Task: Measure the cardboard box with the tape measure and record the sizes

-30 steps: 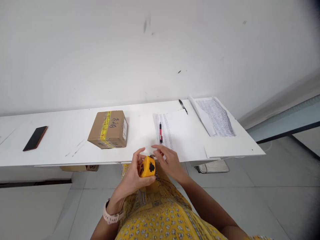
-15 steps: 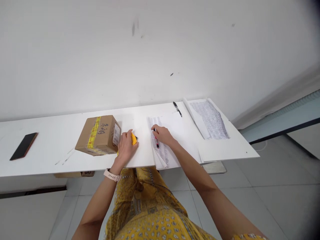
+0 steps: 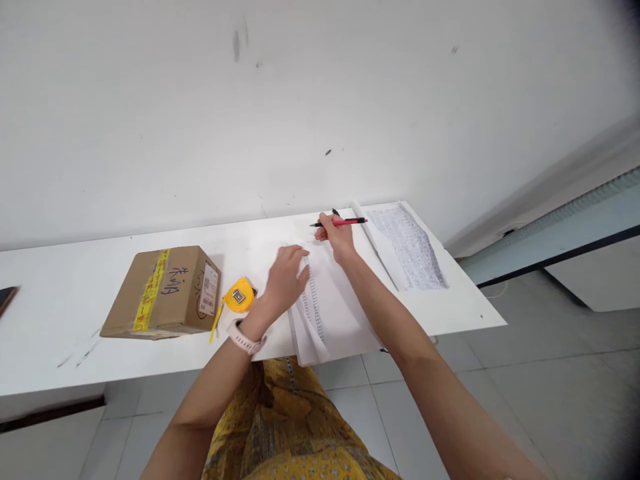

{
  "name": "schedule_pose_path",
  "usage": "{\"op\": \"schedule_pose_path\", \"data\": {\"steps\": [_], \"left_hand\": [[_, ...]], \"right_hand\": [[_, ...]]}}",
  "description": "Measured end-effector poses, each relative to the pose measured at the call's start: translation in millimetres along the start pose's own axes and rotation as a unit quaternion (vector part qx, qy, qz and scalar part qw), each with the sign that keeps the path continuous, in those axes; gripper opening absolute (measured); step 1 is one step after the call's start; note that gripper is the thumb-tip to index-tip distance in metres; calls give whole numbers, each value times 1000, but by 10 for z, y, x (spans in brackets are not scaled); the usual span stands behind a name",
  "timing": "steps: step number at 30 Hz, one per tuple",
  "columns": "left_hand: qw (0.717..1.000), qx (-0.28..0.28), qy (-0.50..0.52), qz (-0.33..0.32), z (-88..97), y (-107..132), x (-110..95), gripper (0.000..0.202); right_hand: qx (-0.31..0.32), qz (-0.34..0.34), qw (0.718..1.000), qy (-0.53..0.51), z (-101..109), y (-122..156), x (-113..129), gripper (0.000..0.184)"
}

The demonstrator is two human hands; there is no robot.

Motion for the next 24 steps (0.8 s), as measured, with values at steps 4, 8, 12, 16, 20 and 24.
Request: {"op": "schedule_pose_path", "data": {"steps": [4, 8, 12, 16, 20, 24], "left_hand": [[998, 60, -9, -2, -617, -310, -54, 32], [997, 78, -22, 9, -896, -317, 200, 47], [995, 94, -39, 7, -962, -216, 321, 63], [994, 99, -46, 12, -959, -228, 318, 70], [994, 103, -41, 8, -939, -269, 312, 71], [995, 87, -37, 14, -909, -280, 336, 70]], "right_hand": [[19, -11, 999, 45, -137, -39, -343, 26], [91, 27, 995, 36, -174, -2, -435, 29], [85, 67, 989, 100, -72, -50, -436, 27], [99, 71, 979, 162, -52, -73, -488, 20], [94, 45, 984, 141, -43, -24, -522, 19], [93, 76, 968, 218, -41, -12, -442, 25]]}}
Point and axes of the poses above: each hand's wrist, its own y-axis away from the middle knuckle, its own z-axis out of the back of the hand, x = y × z, the point moved 9 cm from there along -y, towards the middle knuckle, and after that the axes turned 13 degrees about z, right-handed, at the moved point
